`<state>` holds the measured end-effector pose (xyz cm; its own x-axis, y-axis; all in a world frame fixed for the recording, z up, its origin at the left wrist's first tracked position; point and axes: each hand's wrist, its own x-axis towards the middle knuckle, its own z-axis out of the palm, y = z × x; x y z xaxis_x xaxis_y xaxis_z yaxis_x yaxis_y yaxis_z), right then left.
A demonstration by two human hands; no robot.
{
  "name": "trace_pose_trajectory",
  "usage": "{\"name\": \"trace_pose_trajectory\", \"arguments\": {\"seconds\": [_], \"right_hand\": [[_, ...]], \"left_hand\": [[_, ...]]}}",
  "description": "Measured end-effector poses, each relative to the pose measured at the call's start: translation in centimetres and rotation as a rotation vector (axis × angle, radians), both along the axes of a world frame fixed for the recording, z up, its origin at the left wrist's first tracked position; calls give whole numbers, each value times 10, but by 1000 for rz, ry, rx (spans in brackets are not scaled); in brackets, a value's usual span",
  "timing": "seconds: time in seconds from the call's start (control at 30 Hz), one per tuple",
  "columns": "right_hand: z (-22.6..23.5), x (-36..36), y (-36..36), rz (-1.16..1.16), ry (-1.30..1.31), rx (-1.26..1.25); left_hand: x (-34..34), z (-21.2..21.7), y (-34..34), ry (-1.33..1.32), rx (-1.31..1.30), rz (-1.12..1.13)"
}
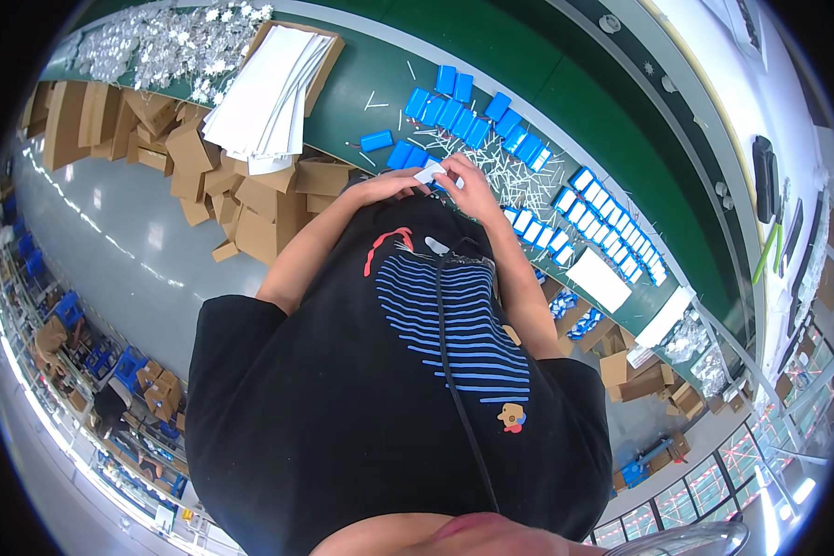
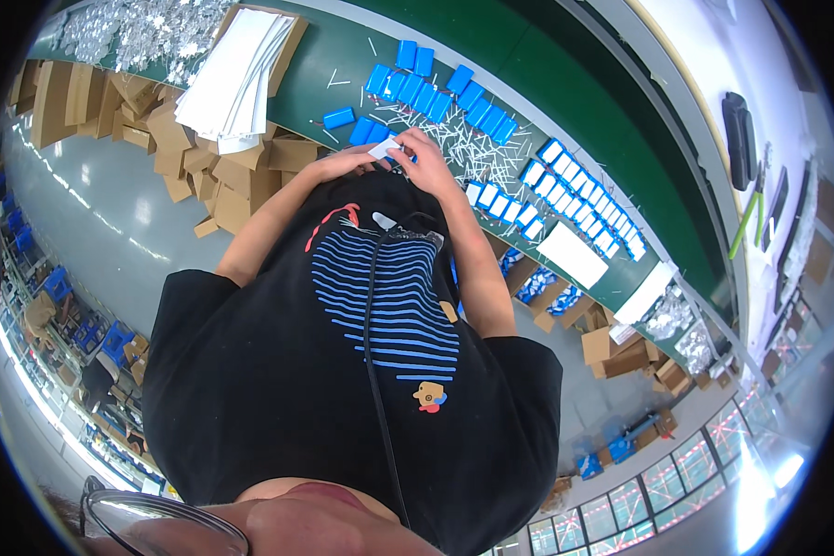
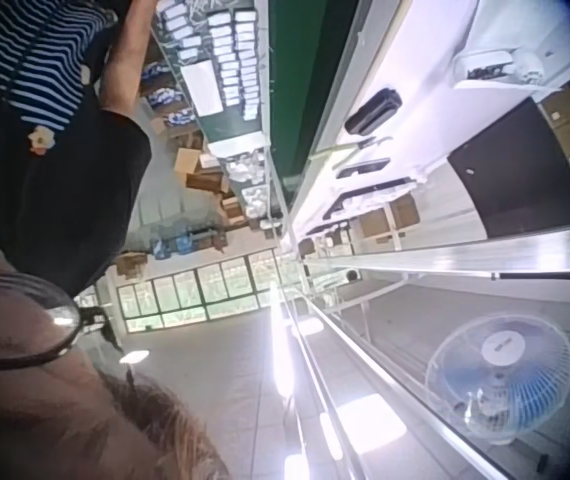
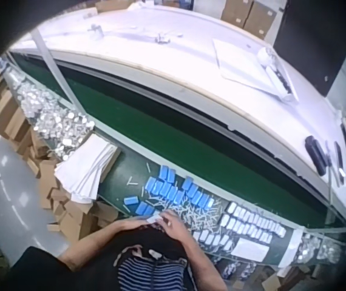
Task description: The person is assembling battery packs by organizing blue cells and applying white insulating or adhesive sheets at a factory workstation.
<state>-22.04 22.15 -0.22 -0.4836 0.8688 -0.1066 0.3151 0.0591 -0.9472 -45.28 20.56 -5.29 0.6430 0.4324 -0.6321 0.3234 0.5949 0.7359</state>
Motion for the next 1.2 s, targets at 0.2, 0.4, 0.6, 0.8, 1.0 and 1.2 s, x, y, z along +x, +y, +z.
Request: {"name": "trace_pose_trajectory", "arguments": {"seconds": [0.2,0.4,0.6,0.8,1.0,1.2], "right_hand": [[-19,-21,6,-385,-211,19],[-41,-31,30,-114,-536,43],[-49,-56,32,127,-651,-83],[-64,-65,32,181,-692,-88],[-69,-69,35,202,-711,-50],[-73,-75,36,235,-814,196]], "left_hand": [[-20,9,-2,-397,-292,721],[-46,-4,-25,79,121,674],[-49,8,-34,436,376,518],[-55,11,-40,604,562,285],[-49,-1,-41,599,918,212],[-36,5,-24,840,841,-275]]}}
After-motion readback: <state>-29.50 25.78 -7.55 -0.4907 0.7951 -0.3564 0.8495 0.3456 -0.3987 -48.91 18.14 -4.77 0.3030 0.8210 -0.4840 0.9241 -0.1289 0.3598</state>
